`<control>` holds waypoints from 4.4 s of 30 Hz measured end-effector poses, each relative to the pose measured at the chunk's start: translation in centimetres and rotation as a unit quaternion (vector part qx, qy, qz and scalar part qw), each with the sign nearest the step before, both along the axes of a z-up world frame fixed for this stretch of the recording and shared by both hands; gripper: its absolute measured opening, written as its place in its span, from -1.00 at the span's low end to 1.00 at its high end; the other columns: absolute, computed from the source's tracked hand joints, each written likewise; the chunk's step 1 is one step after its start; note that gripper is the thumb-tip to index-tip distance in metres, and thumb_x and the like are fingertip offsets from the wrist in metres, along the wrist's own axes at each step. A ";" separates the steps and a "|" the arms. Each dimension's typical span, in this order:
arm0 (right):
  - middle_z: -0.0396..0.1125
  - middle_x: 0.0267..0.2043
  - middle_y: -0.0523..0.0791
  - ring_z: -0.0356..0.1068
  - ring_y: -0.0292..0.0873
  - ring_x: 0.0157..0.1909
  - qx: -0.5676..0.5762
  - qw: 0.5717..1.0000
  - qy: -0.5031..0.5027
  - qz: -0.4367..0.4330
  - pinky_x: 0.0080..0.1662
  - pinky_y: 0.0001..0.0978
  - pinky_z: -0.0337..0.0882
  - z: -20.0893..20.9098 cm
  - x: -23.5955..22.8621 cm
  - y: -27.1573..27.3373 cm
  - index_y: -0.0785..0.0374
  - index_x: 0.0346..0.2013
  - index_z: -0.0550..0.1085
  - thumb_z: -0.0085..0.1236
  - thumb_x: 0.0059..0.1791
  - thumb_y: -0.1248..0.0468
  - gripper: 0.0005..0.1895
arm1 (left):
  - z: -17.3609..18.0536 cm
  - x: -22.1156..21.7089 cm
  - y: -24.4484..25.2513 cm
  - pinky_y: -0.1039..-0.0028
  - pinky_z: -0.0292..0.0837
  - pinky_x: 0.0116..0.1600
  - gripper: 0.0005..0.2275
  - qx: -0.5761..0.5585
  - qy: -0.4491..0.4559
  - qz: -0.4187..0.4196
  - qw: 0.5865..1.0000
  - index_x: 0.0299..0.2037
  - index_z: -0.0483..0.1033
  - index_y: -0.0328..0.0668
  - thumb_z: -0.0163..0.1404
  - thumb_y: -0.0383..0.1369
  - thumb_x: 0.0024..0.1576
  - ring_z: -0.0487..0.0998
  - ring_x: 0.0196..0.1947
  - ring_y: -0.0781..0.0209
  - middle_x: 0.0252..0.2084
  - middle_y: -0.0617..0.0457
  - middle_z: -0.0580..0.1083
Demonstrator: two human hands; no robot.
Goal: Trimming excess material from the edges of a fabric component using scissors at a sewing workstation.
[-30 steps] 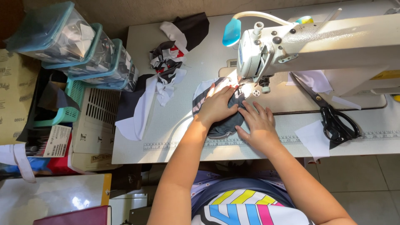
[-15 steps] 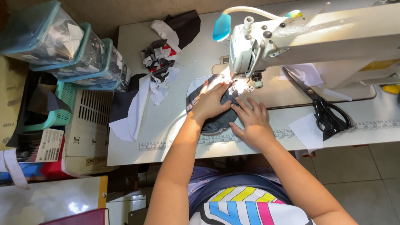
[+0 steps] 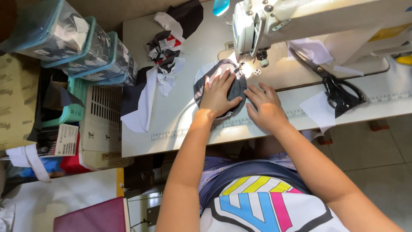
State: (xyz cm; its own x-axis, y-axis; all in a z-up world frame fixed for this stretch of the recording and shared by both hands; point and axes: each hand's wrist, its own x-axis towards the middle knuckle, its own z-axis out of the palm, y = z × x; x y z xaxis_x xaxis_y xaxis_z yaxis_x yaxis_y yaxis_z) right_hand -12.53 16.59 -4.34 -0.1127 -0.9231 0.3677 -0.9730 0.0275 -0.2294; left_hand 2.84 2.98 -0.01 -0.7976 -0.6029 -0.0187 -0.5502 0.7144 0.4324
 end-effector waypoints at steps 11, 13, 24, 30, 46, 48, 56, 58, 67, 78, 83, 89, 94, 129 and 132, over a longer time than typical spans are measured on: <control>0.20 0.25 -0.13 0.08 0.04 0.31 -0.043 0.997 0.034 0.048 0.23 0.03 0.11 1.1 1.2 1.3 0.07 0.12 0.37 -0.09 -0.08 0.27 -0.56 | -1.1 0.4 -0.1 -0.17 -0.44 0.38 -0.22 0.003 -0.045 -0.020 0.999 0.39 -0.09 0.18 -0.05 0.17 0.00 -0.14 0.43 -0.04 0.46 0.14 -0.17; 0.16 0.30 -0.16 0.04 0.04 0.34 -0.013 0.997 0.038 0.058 0.25 0.09 0.05 1.2 1.3 1.4 0.04 0.16 0.34 -0.12 -0.07 0.25 -0.53 | -1.3 0.2 -0.8 -0.19 -0.44 0.37 -0.23 0.012 -0.052 -0.029 0.998 0.38 -0.07 0.27 -0.04 0.18 -0.02 -0.13 0.43 -0.05 0.46 0.16 -0.17; 0.03 0.37 -0.04 -0.04 0.12 0.36 0.071 0.997 -0.021 0.029 0.21 0.26 -0.02 2.2 4.4 1.2 0.15 0.23 0.25 -0.10 -0.06 0.07 -0.43 | -1.9 -1.4 -3.0 -0.07 -0.23 0.36 -0.52 -0.032 0.025 -0.010 0.999 0.36 0.03 0.07 -0.29 -0.16 0.21 -0.08 0.41 -0.01 0.31 -0.03 0.19; 0.05 0.34 0.04 -0.03 0.08 0.37 0.087 0.994 0.001 0.061 0.27 0.12 -0.05 1.1 5.0 1.4 0.24 0.22 0.22 -0.05 -0.08 -0.12 -0.30 | -2.8 -2.0 -3.8 -0.04 -0.20 0.35 -0.52 -0.045 0.001 -0.004 0.999 0.31 0.12 0.01 -0.34 -0.13 0.16 -0.03 0.39 0.02 0.24 -0.02 0.28; 0.00 0.36 0.08 -0.08 0.10 0.40 0.089 0.994 -0.001 0.060 0.31 0.04 -0.14 1.2 5.3 1.5 0.31 0.23 0.20 -0.03 -0.10 -0.18 -0.21 | -1.6 -1.8 -4.1 -0.11 -0.25 0.36 -0.52 -0.070 0.010 -0.013 0.997 0.24 0.24 -0.13 -0.29 -0.11 0.15 -0.12 0.42 0.08 0.36 0.07 0.14; 0.02 0.34 0.10 -0.08 0.12 0.40 0.076 0.995 -0.016 0.067 0.31 0.04 -0.17 1.4 5.3 1.4 0.33 0.23 0.21 -0.03 -0.09 -0.16 -0.22 | -1.5 -1.9 -4.1 -0.12 -0.28 0.36 -0.52 -0.062 0.013 -0.010 0.998 0.24 0.24 -0.16 -0.29 -0.12 0.15 -0.13 0.42 0.07 0.36 0.05 0.13; 0.01 0.36 0.08 -0.07 0.10 0.40 0.060 0.996 0.001 0.066 0.30 0.04 -0.11 1.0 5.1 1.5 0.30 0.23 0.20 -0.03 -0.11 -0.17 -0.21 | -1.9 -2.1 -4.3 -0.13 -0.26 0.36 -0.51 -0.076 0.016 -0.012 0.997 0.24 0.24 -0.15 -0.29 -0.10 0.14 -0.12 0.42 0.08 0.35 0.06 0.16; 0.01 0.35 0.08 -0.07 0.11 0.39 0.057 0.996 0.000 0.068 0.29 0.04 -0.10 1.0 5.1 1.5 0.31 0.23 0.20 -0.03 -0.11 -0.18 -0.21 | -2.1 -2.1 -4.3 -0.13 -0.26 0.36 -0.51 -0.075 0.018 -0.012 0.997 0.24 0.24 -0.15 -0.29 -0.10 0.14 -0.12 0.42 0.09 0.34 0.06 0.17; 0.02 0.34 0.09 -0.07 0.10 0.39 0.067 0.995 -0.013 0.069 0.31 0.01 -0.16 1.2 5.2 1.4 0.33 0.22 0.22 0.00 -0.10 -0.15 -0.22 | -2.8 -2.0 -4.5 -0.12 -0.26 0.36 -0.52 -0.073 0.020 -0.005 0.997 0.22 0.26 -0.14 -0.28 -0.10 0.14 -0.12 0.42 0.10 0.36 0.09 0.13; 0.02 0.36 0.07 -0.07 0.15 0.38 0.074 0.997 -0.004 0.034 0.28 0.08 -0.06 1.4 5.2 1.2 0.35 0.20 0.24 0.07 -0.19 -0.21 -0.13 | -1.7 -2.5 -4.1 -0.18 -0.25 0.34 -0.49 -0.062 0.017 0.038 0.997 0.28 0.20 -0.09 -0.29 -0.11 0.12 -0.13 0.43 0.09 0.43 0.16 -0.03; 0.03 0.36 0.04 -0.11 0.13 0.41 0.086 0.996 -0.005 0.021 0.30 0.07 -0.13 1.6 4.3 0.5 0.33 0.20 0.24 0.06 -0.19 -0.21 -0.14 | -2.5 -3.2 -4.5 -0.21 -0.29 0.34 -0.45 -0.050 0.008 0.072 0.996 0.35 0.06 -0.08 -0.31 -0.12 0.13 -0.15 0.43 0.06 0.45 0.17 -0.11; -0.07 0.41 -0.01 -0.21 0.05 0.45 0.123 0.991 -0.040 0.020 0.35 -0.02 -0.29 0.8 3.9 -0.4 0.30 0.25 0.18 0.07 -0.17 -0.18 -0.14 | -2.9 -3.6 -5.7 -0.21 -0.36 0.35 -0.43 -0.050 -0.007 0.083 0.995 0.39 -0.05 -0.01 -0.32 -0.12 0.13 -0.19 0.44 0.07 0.46 0.17 -0.14; -0.13 0.42 0.03 -0.25 0.05 0.45 0.128 0.991 -0.044 0.015 0.35 -0.04 -0.33 0.3 4.6 -1.1 0.32 0.28 0.12 0.04 -0.15 -0.20 -0.10 | -4.1 -3.7 -7.5 -0.19 -0.39 0.37 -0.42 -0.066 0.029 0.045 0.996 0.38 -0.02 0.07 -0.25 -0.12 0.10 -0.18 0.44 0.12 0.45 0.23 -0.10; -0.10 0.41 0.06 -0.21 0.02 0.45 0.109 0.994 -0.013 0.020 0.37 -0.11 -0.33 -1.2 6.4 -1.8 0.33 0.27 0.13 -0.12 -0.06 -0.20 -0.19 | -2.5 -0.9 -5.0 -0.17 -0.28 0.35 -0.57 -0.090 0.042 -0.088 0.991 0.29 0.15 0.14 -0.31 -0.08 0.21 0.25 0.29 0.16 0.22 0.03 0.34; -0.18 0.43 0.08 -0.28 0.06 0.46 0.136 0.990 -0.043 0.024 0.36 -0.09 -0.30 -1.0 6.5 -1.8 0.35 0.29 0.10 -0.16 -0.04 -0.18 -0.20 | -2.1 -0.7 -4.8 -0.18 -0.36 0.35 -0.56 -0.079 0.030 -0.089 0.992 0.32 0.08 0.13 -0.37 -0.10 0.23 0.19 0.33 0.17 0.24 0.02 0.31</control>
State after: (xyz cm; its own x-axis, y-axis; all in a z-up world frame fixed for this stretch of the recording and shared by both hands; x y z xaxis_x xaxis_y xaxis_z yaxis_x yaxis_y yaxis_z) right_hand -6.06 14.78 -5.33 -0.0870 -0.9915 0.0965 -0.9519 0.0542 -0.3017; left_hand 2.12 -1.77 -2.15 -0.8885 -0.4442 0.1153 -0.3860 0.8592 0.3357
